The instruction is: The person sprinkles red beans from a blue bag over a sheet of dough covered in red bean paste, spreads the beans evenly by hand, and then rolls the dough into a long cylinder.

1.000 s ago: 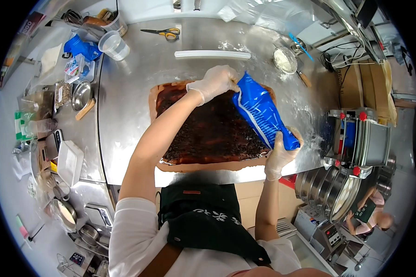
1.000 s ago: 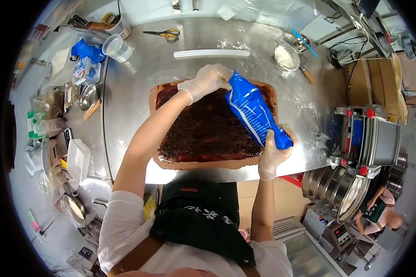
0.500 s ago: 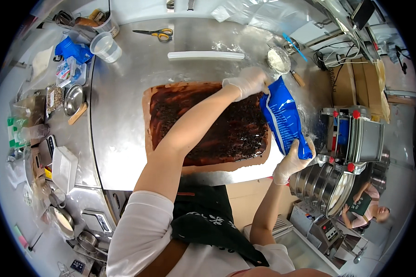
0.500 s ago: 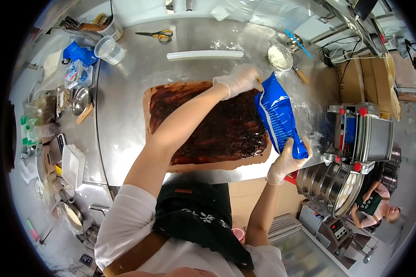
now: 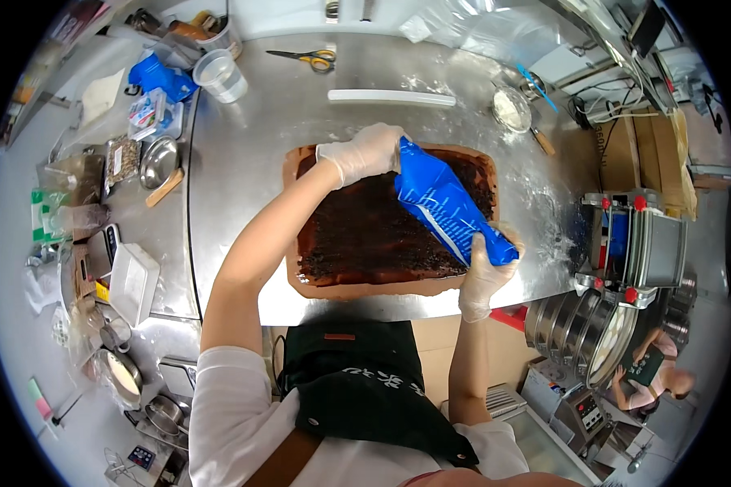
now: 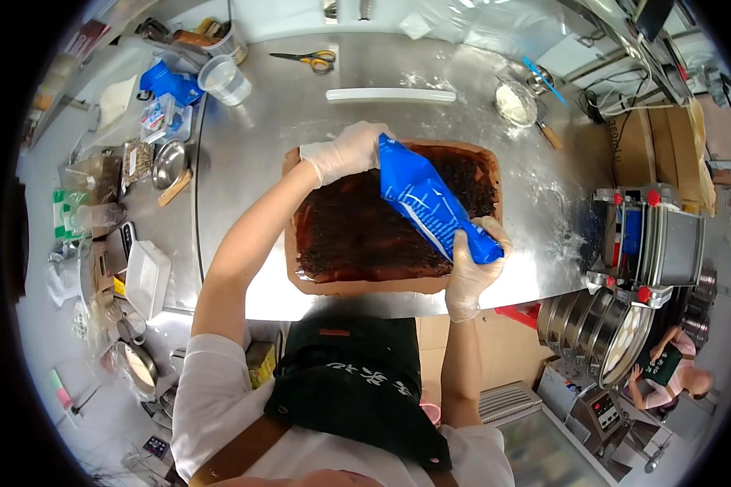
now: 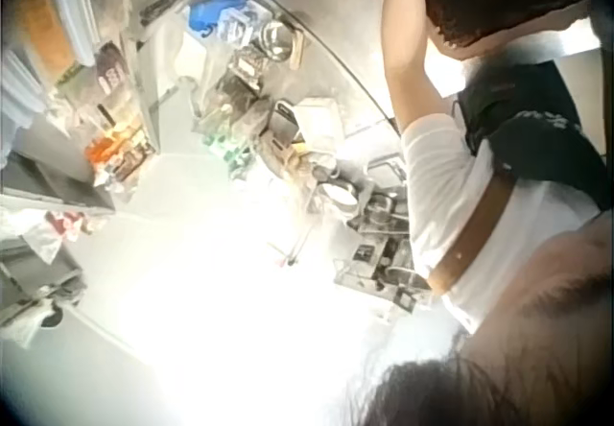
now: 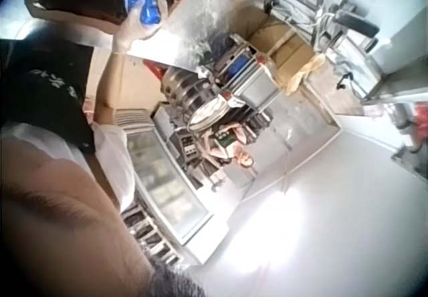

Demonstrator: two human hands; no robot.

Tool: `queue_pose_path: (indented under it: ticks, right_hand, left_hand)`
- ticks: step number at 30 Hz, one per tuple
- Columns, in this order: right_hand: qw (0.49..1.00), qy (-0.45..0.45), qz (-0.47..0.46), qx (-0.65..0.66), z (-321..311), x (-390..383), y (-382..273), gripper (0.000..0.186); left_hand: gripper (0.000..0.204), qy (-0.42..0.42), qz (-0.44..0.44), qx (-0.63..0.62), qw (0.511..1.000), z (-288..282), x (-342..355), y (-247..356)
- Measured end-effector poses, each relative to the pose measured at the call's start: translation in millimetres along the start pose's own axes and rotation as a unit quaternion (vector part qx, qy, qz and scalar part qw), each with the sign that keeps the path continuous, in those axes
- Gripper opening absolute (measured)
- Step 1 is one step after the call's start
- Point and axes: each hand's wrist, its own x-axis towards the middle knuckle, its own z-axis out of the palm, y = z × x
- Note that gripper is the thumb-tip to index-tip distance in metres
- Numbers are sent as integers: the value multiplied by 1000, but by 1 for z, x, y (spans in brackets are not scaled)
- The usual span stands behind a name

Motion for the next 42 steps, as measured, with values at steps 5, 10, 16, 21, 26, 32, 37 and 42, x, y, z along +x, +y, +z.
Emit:
queue_pose_path:
  ticks: [5,10,16,21,26,32,37,42]
  right_hand:
    - [999,-35,-2,10,28,-18,-8,44]
    - [999,-39,2,-14,29,-41,-15,44]
    - [998,-37,44,16,32,-74,-12,43]
    - [995,-46,91,-9,52,-103,-16,46]
    - [993,-46,106,-39,53,-121,-16,45]
    - [990,-47,107,-76,44,-140,-19,44]
    - [994,-37,83,-53,54,-135,-26,44]
    - [999,18,42,-22,86,-105,-16,45]
  left_hand:
    - [22,50,41,-28,998,-19,-36,-30]
    - [19,43,-9,-9,999,-28,-66,-30]
    - [20,0,19,-40,999,-32,-102,-46]
    - [17,-8,-18,-27,999,-13,-129,-66]
    - [16,-45,-18,-78,996,-19,-144,-74]
    - [21,-61,-18,-53,997,-26,-152,-69]
    - [16,-55,26,-71,996,-31,-138,-78]
    - [18,-34,9,-45,998,-62,-97,-77]
